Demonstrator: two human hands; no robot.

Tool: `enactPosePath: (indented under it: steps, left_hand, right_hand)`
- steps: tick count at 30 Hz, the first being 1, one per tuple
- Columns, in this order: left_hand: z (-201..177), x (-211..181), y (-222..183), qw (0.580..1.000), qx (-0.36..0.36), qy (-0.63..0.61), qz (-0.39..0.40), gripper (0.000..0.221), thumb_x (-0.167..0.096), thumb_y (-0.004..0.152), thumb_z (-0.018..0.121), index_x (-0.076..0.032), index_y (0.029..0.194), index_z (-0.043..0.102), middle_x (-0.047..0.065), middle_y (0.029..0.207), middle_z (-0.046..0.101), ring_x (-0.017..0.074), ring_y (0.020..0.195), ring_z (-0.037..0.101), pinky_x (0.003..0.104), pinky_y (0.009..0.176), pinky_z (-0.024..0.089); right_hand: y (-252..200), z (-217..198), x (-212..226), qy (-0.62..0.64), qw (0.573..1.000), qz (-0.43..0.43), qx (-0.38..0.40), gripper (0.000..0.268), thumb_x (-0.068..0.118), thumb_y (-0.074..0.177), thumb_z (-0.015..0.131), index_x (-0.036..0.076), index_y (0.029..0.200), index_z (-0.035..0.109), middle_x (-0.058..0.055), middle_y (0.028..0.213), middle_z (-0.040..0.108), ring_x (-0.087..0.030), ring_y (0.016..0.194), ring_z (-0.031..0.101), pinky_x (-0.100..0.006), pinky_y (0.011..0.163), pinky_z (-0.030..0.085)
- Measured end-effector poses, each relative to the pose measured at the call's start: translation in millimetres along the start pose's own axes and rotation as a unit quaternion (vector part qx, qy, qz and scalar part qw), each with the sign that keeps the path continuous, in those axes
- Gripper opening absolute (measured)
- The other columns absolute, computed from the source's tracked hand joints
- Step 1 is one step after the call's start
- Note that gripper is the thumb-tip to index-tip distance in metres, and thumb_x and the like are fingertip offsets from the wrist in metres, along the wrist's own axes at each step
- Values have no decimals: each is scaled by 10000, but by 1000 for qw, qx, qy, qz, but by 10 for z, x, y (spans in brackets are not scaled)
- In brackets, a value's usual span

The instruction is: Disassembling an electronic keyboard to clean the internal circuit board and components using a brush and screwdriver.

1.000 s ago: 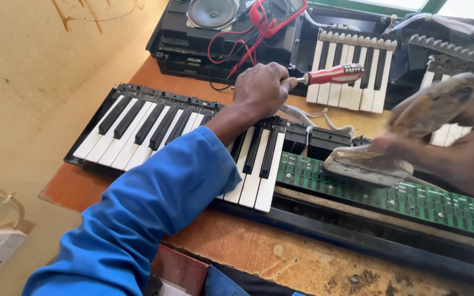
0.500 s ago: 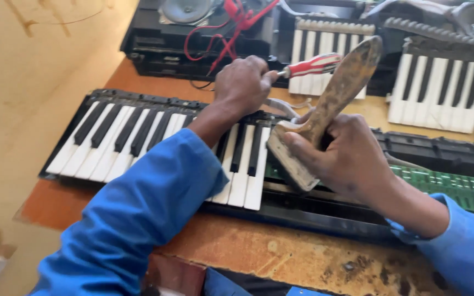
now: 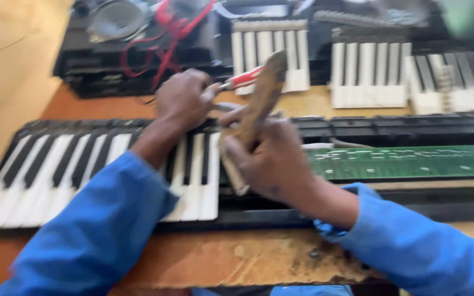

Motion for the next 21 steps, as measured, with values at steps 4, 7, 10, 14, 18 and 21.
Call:
enactPosePath:
  steps: [4,7,10,14,18,21]
  left_hand:
    - [-113,-56,-105,999,41,-11,-24,416,-523,1041,604,-180,908,797,119,789,738,370,746,670,525,608,488]
    - [-134,-19,-88,999,21,-34,-30,382,-512,1023,632,-182,935,803,132,799,743,375,754,674,540,629,496]
    - [-155,-69,-108,998,19,-49,-25,372,-480,1029,658,-180,856,795,80,707,719,299,661,658,499,582,491]
    - [-134,-101,-115,998,27,-55,-17,352,-465,1017,668,-169,891,811,75,733,736,293,672,661,490,562,493]
    - [-37,-42,-55,1000,25,3,17,375,-489,1003,634,-178,863,791,151,867,747,436,833,682,559,636,470]
    - [-43,-111,-61,999,18,19,23,380,-507,1003,622,-184,931,809,160,934,762,432,903,693,547,685,485]
  right_hand:
    - [-91,-368,-232,-53,996,-15,74,202,188,953,637,69,1084,735,-42,602,723,-88,403,660,-234,340,585]
    - [-216,-1088,-646,-198,955,186,117,287,319,974,638,236,1223,755,-46,665,771,-127,335,529,-231,263,388]
    - [-420,-1762,-993,-331,910,247,24,327,317,992,672,227,1293,764,-95,932,803,-252,666,738,-368,484,566]
    - [-478,-1842,-944,-244,948,200,-40,219,124,1034,723,66,1241,769,-156,1051,758,-249,811,700,-329,642,572]
    - [-394,-921,-314,-94,991,3,95,179,167,967,673,60,1070,774,-100,904,804,-150,587,750,-232,443,601]
    - [-354,-397,49,-32,970,-183,157,368,333,972,601,96,1252,640,-77,1006,739,-221,771,741,-363,607,564]
Point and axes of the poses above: each hand's wrist, its own y-axis towards the middle knuckle, its own z-axis out of the palm, x = y × z, the point moved 6 cm from there along y, towards the middle knuckle
